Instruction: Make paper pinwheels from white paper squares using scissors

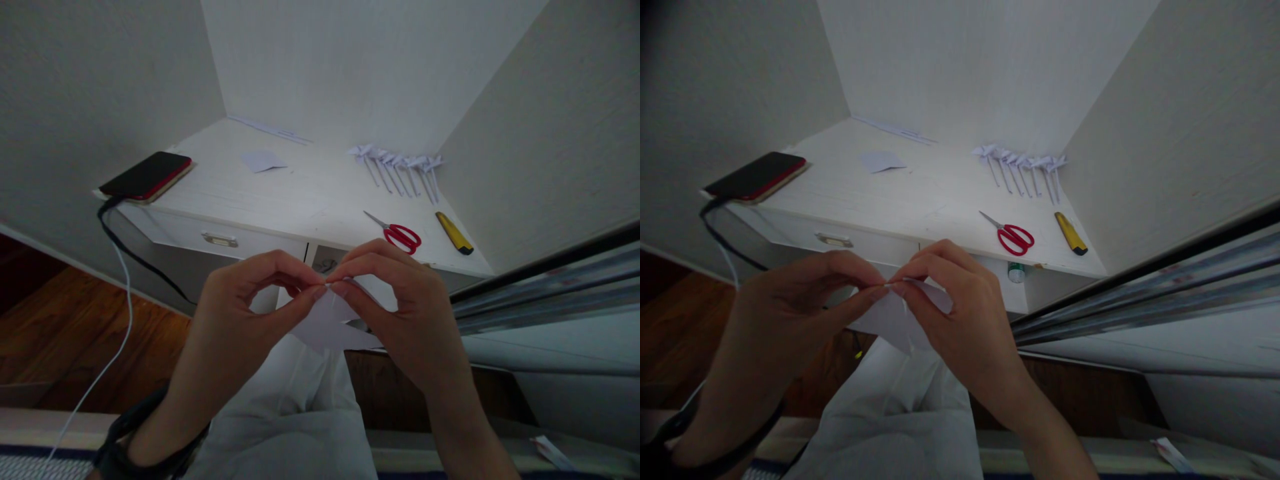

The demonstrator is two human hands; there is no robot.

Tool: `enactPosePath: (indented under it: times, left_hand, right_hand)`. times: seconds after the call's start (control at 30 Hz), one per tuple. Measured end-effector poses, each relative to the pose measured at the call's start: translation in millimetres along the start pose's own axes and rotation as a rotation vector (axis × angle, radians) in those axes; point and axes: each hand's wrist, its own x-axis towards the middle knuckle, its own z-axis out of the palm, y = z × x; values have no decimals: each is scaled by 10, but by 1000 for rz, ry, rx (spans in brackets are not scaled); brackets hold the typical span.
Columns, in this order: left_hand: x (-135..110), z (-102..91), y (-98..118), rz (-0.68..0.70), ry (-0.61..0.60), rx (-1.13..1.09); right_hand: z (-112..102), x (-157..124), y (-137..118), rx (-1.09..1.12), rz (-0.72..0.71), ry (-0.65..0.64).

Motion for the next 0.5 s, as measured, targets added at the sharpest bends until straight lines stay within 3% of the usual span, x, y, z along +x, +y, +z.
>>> enactPosePath:
  times: [0.17,0.5]
  left_hand:
    - [1,-2,19,-21,38,9]
    - [-24,-8,-40,8,1,-49]
  right_hand:
    - [12,10,4,1,-22,16]
    - [4,-4,-9,1,-27,36]
